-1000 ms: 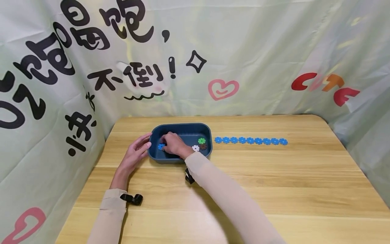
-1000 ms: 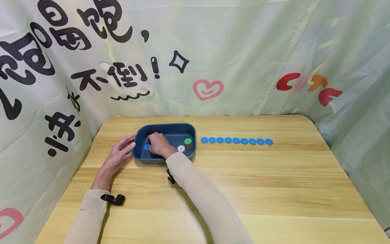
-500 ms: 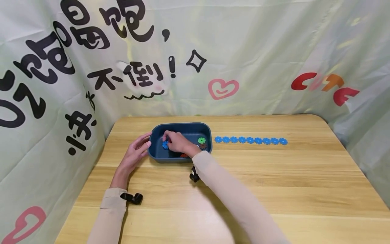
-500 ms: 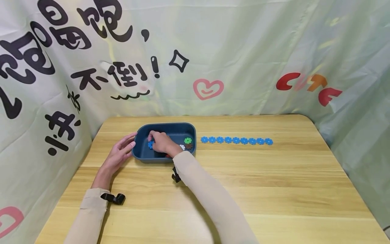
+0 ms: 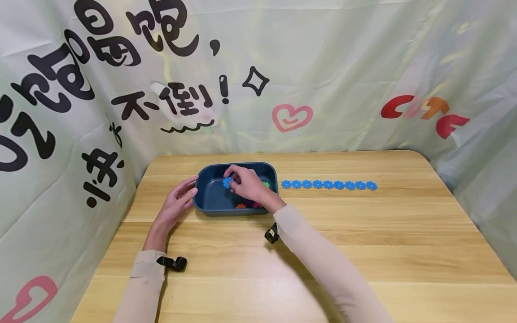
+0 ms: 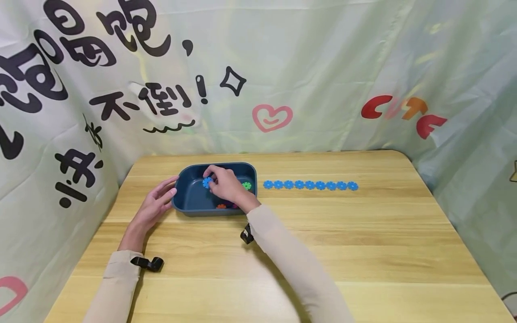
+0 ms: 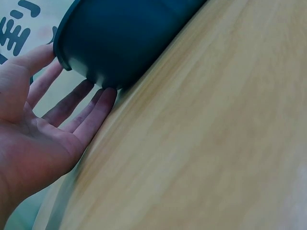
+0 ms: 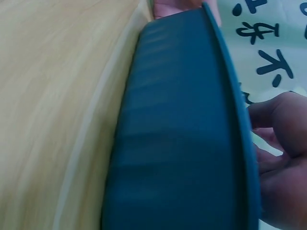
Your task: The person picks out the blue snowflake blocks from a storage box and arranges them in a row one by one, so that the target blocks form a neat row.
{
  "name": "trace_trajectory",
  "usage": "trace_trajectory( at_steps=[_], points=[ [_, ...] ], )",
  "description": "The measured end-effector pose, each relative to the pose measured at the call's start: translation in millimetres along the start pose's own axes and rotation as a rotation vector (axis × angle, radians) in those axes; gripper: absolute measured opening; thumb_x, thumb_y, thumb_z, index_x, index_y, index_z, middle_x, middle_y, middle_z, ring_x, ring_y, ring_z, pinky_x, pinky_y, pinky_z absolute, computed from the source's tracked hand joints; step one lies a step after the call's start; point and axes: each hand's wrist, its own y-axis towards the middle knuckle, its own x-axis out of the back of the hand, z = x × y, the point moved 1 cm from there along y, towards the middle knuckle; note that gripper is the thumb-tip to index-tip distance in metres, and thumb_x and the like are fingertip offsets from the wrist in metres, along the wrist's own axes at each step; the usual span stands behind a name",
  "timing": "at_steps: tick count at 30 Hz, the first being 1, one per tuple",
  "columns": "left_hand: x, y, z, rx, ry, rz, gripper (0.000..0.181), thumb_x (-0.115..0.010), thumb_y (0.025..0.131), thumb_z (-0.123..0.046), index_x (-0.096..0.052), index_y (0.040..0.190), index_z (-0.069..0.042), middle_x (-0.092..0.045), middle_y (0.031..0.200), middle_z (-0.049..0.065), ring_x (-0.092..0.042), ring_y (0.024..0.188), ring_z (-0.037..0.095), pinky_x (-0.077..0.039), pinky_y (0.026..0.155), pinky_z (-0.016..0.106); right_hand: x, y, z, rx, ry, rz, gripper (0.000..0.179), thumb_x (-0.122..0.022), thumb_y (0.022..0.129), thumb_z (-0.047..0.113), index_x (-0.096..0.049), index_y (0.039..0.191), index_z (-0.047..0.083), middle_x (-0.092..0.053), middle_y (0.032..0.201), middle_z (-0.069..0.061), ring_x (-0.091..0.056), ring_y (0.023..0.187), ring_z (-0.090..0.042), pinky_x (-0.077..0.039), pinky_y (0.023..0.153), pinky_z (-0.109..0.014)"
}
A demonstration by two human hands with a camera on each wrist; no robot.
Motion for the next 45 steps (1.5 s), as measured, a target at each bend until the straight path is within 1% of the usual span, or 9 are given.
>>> trace_trajectory(
  at_steps=[5, 10, 13, 18, 23, 30, 32, 38, 45],
  points=[
    [0.1, -0.1, 0.0, 0.000, 0.010, 0.003, 0.055, -0.060, 0.105, -0.030, -0.044, 0.156, -0.017, -0.039, 0.159, 0.014, -0.050, 0.132, 0.021, -0.054, 0.096, 0.027, 14, -13.9, 4, 0.029, -0.006, -0.060, 0.021, -0.061, 0.102, 0.003, -0.065, 0.123, 0.004, -0.070, 0.098, -0.007, -0.068, 0.078, -0.012, -0.057, 0.072, -0.026],
    [0.7, 0.7, 0.4, 0.004, 0.009, 0.006, 0.055, -0.059, 0.106, -0.030, -0.043, 0.157, -0.016, -0.038, 0.160, 0.014, -0.048, 0.134, 0.024, -0.053, 0.096, 0.026, 28, -28.1, 4, 0.058, -0.024, -0.125, 0.023, -0.064, 0.100, 0.005, -0.068, 0.123, 0.005, -0.069, 0.101, -0.006, -0.068, 0.083, -0.015, -0.057, 0.075, -0.028],
    [0.9, 0.1, 0.1, 0.009, 0.014, 0.003, 0.056, -0.059, 0.106, -0.031, -0.043, 0.157, -0.017, -0.038, 0.160, 0.014, -0.046, 0.135, 0.025, -0.053, 0.096, 0.025, 34, -36.1, 3, 0.075, -0.006, -0.154, 0.024, -0.066, 0.100, 0.005, -0.069, 0.123, 0.005, -0.070, 0.101, -0.007, -0.069, 0.085, -0.016, -0.058, 0.076, -0.028],
    [0.6, -0.8, -0.5, 0.007, 0.010, 0.006, 0.056, -0.060, 0.106, -0.031, -0.043, 0.157, -0.017, -0.038, 0.160, 0.014, -0.047, 0.134, 0.024, -0.053, 0.096, 0.025, 45, -49.4, 1, 0.069, 0.047, -0.178, 0.025, -0.067, 0.099, 0.004, -0.068, 0.124, 0.006, -0.071, 0.101, -0.008, -0.071, 0.082, -0.017, -0.059, 0.068, -0.028],
    [0.7, -1.3, 0.4, -0.010, -0.002, 0.014, 0.054, -0.058, 0.107, -0.027, -0.043, 0.157, -0.015, -0.038, 0.159, 0.015, -0.050, 0.131, 0.022, -0.053, 0.097, 0.027, 56, -63.3, -1, 0.056, 0.112, -0.196, 0.025, -0.063, 0.101, 0.003, -0.067, 0.125, 0.007, -0.070, 0.103, -0.009, -0.074, 0.084, -0.027, -0.059, 0.067, -0.029],
    [-0.3, -1.8, 0.6, -0.025, -0.006, 0.015, 0.053, -0.059, 0.106, -0.027, -0.044, 0.156, -0.016, -0.038, 0.159, 0.014, -0.053, 0.129, 0.019, -0.054, 0.097, 0.029, 75, -82.9, -9, 0.064, 0.174, -0.263, 0.026, -0.059, 0.103, 0.000, -0.066, 0.126, 0.009, -0.066, 0.101, -0.013, -0.072, 0.083, -0.037, -0.061, 0.072, -0.049],
    [-0.8, -2.4, 0.3, -0.027, -0.007, 0.013, 0.053, -0.059, 0.106, -0.027, -0.045, 0.156, -0.017, -0.039, 0.159, 0.014, -0.053, 0.129, 0.019, -0.054, 0.096, 0.029, 80, -88.3, -12, 0.053, 0.165, -0.287, 0.024, -0.060, 0.102, 0.001, -0.067, 0.125, 0.008, -0.068, 0.103, -0.013, -0.072, 0.083, -0.035, -0.061, 0.072, -0.049],
    [-1.6, -3.4, -0.3, -0.017, -0.001, 0.008, 0.054, -0.060, 0.105, -0.029, -0.045, 0.156, -0.018, -0.038, 0.159, 0.014, -0.052, 0.129, 0.019, -0.054, 0.095, 0.028, 98, -109.1, -21, 0.004, 0.079, -0.342, 0.029, -0.068, 0.098, 0.004, -0.067, 0.127, 0.007, -0.070, 0.112, -0.013, -0.073, 0.092, -0.030, -0.060, 0.069, -0.032],
    [-0.8, -3.6, 0.1, -0.010, 0.010, 0.007, 0.054, -0.061, 0.105, -0.031, -0.045, 0.156, -0.019, -0.037, 0.160, 0.014, -0.051, 0.130, 0.020, -0.054, 0.095, 0.027, 119, -133.2, -33, -0.017, 0.010, -0.397, 0.037, -0.071, 0.094, -0.001, -0.066, 0.131, 0.005, -0.071, 0.117, -0.015, -0.070, 0.100, -0.030, -0.061, 0.083, -0.043]
  ],
)
